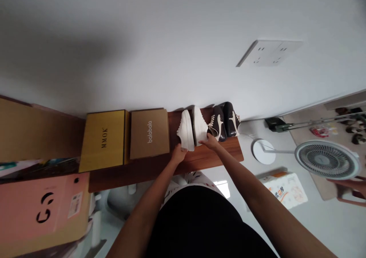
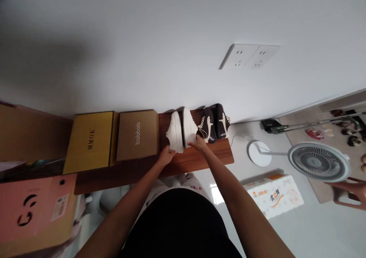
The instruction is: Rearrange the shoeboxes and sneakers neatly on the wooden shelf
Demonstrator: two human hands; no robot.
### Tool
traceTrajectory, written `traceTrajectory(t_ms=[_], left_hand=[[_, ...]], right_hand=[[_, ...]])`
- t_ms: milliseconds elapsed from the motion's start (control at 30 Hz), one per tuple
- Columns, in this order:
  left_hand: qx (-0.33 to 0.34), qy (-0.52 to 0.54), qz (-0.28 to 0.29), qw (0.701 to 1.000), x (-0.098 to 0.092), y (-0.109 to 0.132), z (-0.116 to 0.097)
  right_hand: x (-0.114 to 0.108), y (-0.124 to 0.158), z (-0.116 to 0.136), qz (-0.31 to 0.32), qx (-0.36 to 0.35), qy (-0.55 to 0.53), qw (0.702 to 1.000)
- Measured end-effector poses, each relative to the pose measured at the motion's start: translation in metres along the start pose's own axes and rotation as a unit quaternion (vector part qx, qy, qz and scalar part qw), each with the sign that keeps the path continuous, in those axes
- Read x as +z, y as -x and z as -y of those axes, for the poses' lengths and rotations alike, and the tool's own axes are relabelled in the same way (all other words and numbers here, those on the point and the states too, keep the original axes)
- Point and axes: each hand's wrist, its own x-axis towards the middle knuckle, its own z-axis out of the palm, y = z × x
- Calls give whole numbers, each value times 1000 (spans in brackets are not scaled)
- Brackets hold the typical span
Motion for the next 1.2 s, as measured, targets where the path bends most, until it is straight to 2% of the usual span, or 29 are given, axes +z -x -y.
traceTrajectory(t_ms=[133,300,467,600,767,967,1200], left_hand=[[18,-5,-15,1000,-4,1,-4],[73,-6,-7,997,-8,5,-22],[101,-129,12,986,-14,11,-44],[107,-222,28,969,-14,14,-59],[95,-273,9,957,-10,15,-65],[98,-282,-2,955,-5,11,-63],[86,-246,-37,965,2,5,-58]], right_hand=[[-9,-6,-2,33,-44,-6,998],[-26,-9,5,37,-101,37,994],[-35,-1,17,33,-143,136,980],[-30,12,33,43,-155,231,960],[-20,21,52,70,-151,322,932],[-7,21,56,97,-144,349,921],[7,18,62,108,-121,341,926]])
